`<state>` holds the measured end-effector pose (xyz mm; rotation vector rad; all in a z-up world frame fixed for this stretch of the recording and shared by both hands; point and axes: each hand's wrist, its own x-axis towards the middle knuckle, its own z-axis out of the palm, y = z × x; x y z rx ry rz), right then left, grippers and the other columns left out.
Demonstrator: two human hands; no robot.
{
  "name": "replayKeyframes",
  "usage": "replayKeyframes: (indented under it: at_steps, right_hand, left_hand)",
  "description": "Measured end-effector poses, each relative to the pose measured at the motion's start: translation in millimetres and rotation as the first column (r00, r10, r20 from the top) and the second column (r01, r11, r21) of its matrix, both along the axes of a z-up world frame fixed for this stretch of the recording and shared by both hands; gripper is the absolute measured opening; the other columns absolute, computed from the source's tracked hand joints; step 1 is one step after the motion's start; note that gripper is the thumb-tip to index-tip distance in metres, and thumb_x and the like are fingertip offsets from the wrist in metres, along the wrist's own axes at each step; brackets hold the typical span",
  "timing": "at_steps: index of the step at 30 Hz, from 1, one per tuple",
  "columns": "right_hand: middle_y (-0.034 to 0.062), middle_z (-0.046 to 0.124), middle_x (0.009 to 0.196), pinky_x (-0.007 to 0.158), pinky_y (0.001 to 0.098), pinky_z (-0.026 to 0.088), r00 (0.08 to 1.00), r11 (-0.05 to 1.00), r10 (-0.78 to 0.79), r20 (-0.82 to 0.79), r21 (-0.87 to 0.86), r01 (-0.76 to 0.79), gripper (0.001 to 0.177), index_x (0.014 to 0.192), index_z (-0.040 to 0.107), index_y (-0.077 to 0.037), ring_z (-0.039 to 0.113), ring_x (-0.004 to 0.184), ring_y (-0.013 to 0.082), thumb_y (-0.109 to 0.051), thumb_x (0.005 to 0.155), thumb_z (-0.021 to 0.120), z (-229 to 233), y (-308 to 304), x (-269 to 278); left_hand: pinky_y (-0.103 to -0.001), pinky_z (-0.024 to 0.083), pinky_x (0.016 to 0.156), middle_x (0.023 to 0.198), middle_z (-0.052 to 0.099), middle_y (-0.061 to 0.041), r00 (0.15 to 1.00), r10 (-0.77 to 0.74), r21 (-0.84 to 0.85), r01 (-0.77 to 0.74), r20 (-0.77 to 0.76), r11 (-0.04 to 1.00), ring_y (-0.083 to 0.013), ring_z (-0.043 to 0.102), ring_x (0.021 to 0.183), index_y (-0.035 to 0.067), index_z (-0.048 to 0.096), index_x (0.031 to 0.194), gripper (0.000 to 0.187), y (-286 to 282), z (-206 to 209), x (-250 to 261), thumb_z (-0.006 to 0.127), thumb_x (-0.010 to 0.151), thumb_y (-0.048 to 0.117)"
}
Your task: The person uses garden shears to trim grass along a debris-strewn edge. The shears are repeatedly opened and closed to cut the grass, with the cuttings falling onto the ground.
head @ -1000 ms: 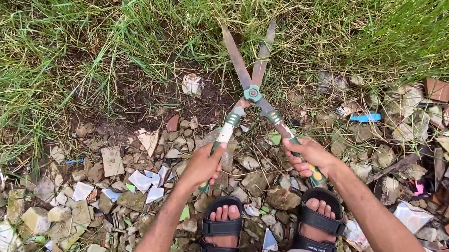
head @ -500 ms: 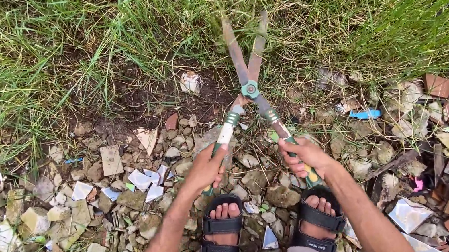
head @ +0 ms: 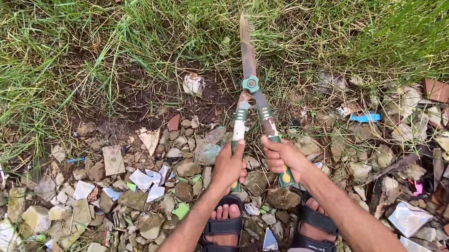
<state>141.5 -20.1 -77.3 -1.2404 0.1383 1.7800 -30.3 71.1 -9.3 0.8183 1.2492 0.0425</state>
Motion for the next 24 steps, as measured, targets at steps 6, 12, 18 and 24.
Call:
replayKeyframes:
  at_steps: [6,12,18,24]
  right_hand:
    - [-0.0085,0.030,0.051,0.025,0.0218,0.034,0.997,1.000,-0.004,-0.079,0.001,0.005,0.029,0.087,0.052,-0.005,0.032,0.032,0.0042,-0.026,0.106,0.062,0,-9,-5]
    - [-0.0071,0.033,0.052,0.025,0.0208,0.034,0.988,0.989,0.146,0.059,-0.009,-0.146,0.028,0.089,0.055,-0.003,0.035,0.032,0.0028,-0.025,0.105,0.061,17,-9,54]
    - [-0.0037,0.038,0.054,0.025,0.0236,0.037,0.963,0.974,0.224,0.150,-0.047,-0.219,0.028,0.092,0.056,-0.002,0.040,0.033,0.0068,-0.026,0.105,0.062,33,-11,77]
    - [-0.0075,0.033,0.055,0.029,0.0225,0.038,0.995,0.998,0.061,0.077,-0.029,-0.059,0.029,0.091,0.052,-0.007,0.037,0.034,0.0049,-0.031,0.105,0.062,6,29,23]
  left_hand:
    - [-0.026,0.051,0.036,0.068,0.052,-0.008,1.000,0.003,-0.033,-0.003,-0.019,0.999,-0.0139,0.052,0.048,0.001,0.058,0.118,0.041,-4,3,-8,0.048,0.108,0.039]
    - [-0.027,0.049,0.033,0.063,0.055,-0.009,0.989,-0.127,0.030,0.129,-0.075,0.991,-0.0136,0.052,0.045,0.001,0.062,0.116,0.040,38,-7,-39,0.056,0.104,0.039]
    - [-0.026,0.048,0.033,0.066,0.054,-0.008,0.983,-0.175,0.024,0.176,-0.065,0.984,-0.0121,0.051,0.046,-0.006,0.056,0.133,0.052,53,-1,-38,0.057,0.104,0.037]
    - [-0.023,0.052,0.037,0.069,0.055,-0.008,1.000,0.009,0.034,-0.009,-0.010,0.999,-0.0116,0.053,0.049,-0.004,0.056,0.130,0.047,14,-28,22,0.044,0.109,0.037]
